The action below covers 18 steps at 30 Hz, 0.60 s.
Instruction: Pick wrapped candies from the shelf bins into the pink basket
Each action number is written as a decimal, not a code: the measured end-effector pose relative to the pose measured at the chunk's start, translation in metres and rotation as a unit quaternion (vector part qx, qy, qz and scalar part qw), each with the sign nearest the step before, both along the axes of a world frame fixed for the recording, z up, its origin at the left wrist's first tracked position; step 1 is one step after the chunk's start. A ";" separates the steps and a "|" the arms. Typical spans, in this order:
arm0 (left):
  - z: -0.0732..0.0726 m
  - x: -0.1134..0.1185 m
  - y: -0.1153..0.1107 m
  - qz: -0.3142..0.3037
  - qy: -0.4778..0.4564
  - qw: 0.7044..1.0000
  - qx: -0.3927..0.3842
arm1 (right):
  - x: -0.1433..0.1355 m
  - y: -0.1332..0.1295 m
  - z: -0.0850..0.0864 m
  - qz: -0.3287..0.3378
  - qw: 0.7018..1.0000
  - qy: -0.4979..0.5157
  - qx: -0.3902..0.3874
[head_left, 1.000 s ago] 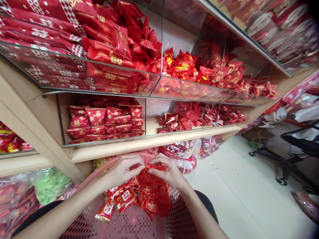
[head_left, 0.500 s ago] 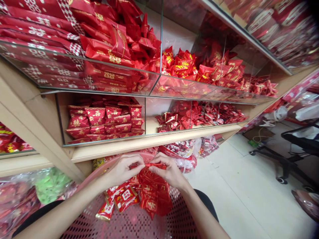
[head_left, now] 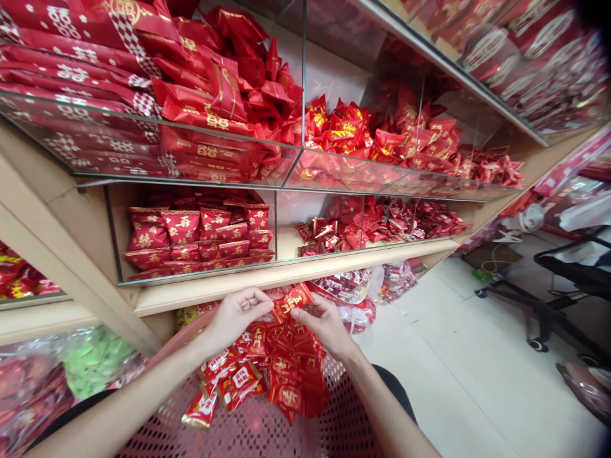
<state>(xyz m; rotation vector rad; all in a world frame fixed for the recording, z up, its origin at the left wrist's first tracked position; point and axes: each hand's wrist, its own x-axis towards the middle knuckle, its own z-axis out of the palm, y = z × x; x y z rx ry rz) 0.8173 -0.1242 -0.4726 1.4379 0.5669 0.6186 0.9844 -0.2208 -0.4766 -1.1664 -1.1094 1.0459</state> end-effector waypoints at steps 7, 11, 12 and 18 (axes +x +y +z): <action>-0.003 -0.001 -0.001 -0.071 0.004 0.997 -0.038 | -0.002 0.000 -0.001 0.014 1.000 0.014 -0.011; -0.009 0.002 -0.001 -0.090 0.026 0.995 0.031 | -0.002 0.000 -0.003 0.037 0.999 -0.016 -0.012; -0.010 0.002 -0.001 -0.088 0.026 0.995 0.038 | -0.002 0.000 -0.004 0.037 0.999 -0.020 -0.013; -0.011 0.003 -0.001 -0.075 0.033 0.995 0.057 | -0.001 0.000 -0.007 0.020 0.999 -0.043 -0.013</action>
